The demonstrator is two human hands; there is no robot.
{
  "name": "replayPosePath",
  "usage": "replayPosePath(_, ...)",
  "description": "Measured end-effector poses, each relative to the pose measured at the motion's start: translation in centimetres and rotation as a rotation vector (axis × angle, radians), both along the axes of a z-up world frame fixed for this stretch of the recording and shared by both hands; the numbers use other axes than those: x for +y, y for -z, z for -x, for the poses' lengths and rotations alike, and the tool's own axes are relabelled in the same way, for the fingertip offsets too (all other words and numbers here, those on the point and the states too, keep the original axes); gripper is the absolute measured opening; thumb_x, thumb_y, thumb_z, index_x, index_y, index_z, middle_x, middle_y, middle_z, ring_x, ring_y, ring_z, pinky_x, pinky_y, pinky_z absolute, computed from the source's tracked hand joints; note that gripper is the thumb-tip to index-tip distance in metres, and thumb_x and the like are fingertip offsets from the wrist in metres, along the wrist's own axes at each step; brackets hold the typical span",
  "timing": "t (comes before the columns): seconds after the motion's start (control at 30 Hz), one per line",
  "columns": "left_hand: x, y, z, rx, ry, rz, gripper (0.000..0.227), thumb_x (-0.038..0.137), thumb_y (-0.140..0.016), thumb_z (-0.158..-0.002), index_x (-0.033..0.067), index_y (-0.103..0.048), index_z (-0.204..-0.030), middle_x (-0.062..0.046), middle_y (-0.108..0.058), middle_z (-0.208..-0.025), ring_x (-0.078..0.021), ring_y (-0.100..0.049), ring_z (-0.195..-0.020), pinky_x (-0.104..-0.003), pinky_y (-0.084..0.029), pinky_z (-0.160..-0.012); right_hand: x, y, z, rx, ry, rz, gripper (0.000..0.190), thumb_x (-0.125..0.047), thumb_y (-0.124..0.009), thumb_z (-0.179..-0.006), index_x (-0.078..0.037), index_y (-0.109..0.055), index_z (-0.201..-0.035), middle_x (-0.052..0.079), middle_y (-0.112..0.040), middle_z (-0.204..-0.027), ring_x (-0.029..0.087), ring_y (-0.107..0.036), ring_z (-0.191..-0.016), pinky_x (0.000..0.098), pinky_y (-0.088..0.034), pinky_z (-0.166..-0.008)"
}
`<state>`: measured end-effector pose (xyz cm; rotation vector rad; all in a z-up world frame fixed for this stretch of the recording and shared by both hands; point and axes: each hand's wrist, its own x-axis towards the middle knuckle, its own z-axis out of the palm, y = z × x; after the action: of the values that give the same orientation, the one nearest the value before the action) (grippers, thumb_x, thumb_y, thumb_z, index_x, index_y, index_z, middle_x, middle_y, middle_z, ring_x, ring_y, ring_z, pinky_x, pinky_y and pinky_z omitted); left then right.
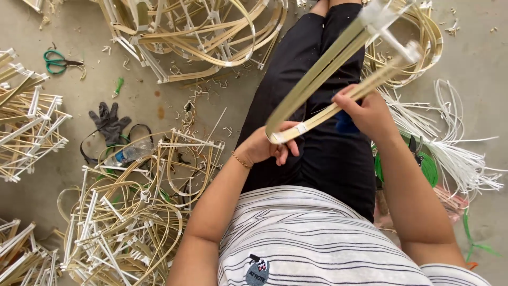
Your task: Assembling white plastic-coated components onto bamboo frames and trimming excess materials using hand shears.
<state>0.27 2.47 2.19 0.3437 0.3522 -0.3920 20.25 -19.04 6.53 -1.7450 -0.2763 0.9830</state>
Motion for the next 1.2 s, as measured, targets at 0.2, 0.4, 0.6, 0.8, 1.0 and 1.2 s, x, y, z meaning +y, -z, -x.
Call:
replayPosePath(0.2,-2.5,2.4,-0.1,0.094,0.02,-0.18,0.068,0.006,-0.059,-0.097,0.0069,-0.032,-0.159,-0.011,-0.065,-0.078,-0.0158,-0.057,-0.049,-0.029,-0.047,-0.044,2.4,-0.8,3.5,-0.636,0.14,-0.043,0.039,-0.017,-0.076,-0.103,0.0,-0.063,-0.136,0.009,-0.071,-0.123,0.014,-0.066,-0.11,0.0288,-0.053,-0.099)
replayPosePath(0.4,-3.1,3.1,-0.1,0.22,-0.011,-0.269,0.054,0.006,-0.058,-0.098,-0.0123,-0.029,-0.14,-0.009,-0.062,-0.078,-0.0154,-0.055,-0.052,-0.029,-0.042,-0.044,4.3,4.9,5.9,-0.374,0.075,0.008,0.062,-0.019,-0.087,-0.086,-0.003,-0.047,-0.13,0.008,-0.061,-0.112,0.017,-0.064,-0.098,0.0312,-0.056,-0.083)
replayPosePath(0.6,-3.8,2.6,0.6,0.01,-0.075,-0.271,0.043,0.013,-0.054,-0.105,0.0051,-0.05,-0.148,0.0,-0.058,-0.082,-0.0044,-0.048,-0.054,-0.022,-0.039,-0.045,5.7,4.3,1.7,-0.454,0.171,0.259,0.071,-0.031,-0.089,-0.083,-0.002,-0.044,-0.13,0.01,-0.069,-0.103,0.021,-0.071,-0.093,0.0363,-0.058,-0.082)
replayPosePath(0.8,-3.6,4.2,0.6,0.162,-0.093,-0.307,0.034,0.019,-0.054,-0.109,-0.0025,-0.045,-0.134,-0.007,-0.059,-0.08,-0.0107,-0.049,-0.052,-0.025,-0.039,-0.043,5.9,6.2,1.4,-0.481,-0.089,0.168,0.08,-0.023,-0.097,-0.075,0.005,-0.046,-0.129,0.019,-0.067,-0.113,0.027,-0.068,-0.106,0.0406,-0.053,-0.089)
replayPosePath(1.0,-2.9,3.0,0.5,0.007,-0.037,-0.326,0.046,0.01,-0.053,-0.1,0.0033,-0.049,-0.145,-0.001,-0.06,-0.083,-0.006,-0.046,-0.055,-0.023,-0.038,-0.046,4.8,6.4,-5.0,-0.535,0.209,0.156,0.053,-0.027,-0.085,-0.097,0.001,-0.053,-0.128,0.016,-0.068,-0.105,0.028,-0.063,-0.093,0.0411,-0.055,-0.084)
replayPosePath(1.2,-3.6,3.1,1.1,0.118,0.062,-0.319,0.039,0.018,-0.054,-0.103,0.0055,-0.052,-0.14,-0.004,-0.057,-0.07,-0.0067,-0.044,-0.043,-0.022,-0.037,-0.039,4.2,10.2,-2.0,-0.461,-0.005,-0.106,0.074,-0.02,-0.089,-0.074,0.008,-0.048,-0.129,0.013,-0.06,-0.109,0.022,-0.06,-0.096,0.0411,-0.053,-0.081)
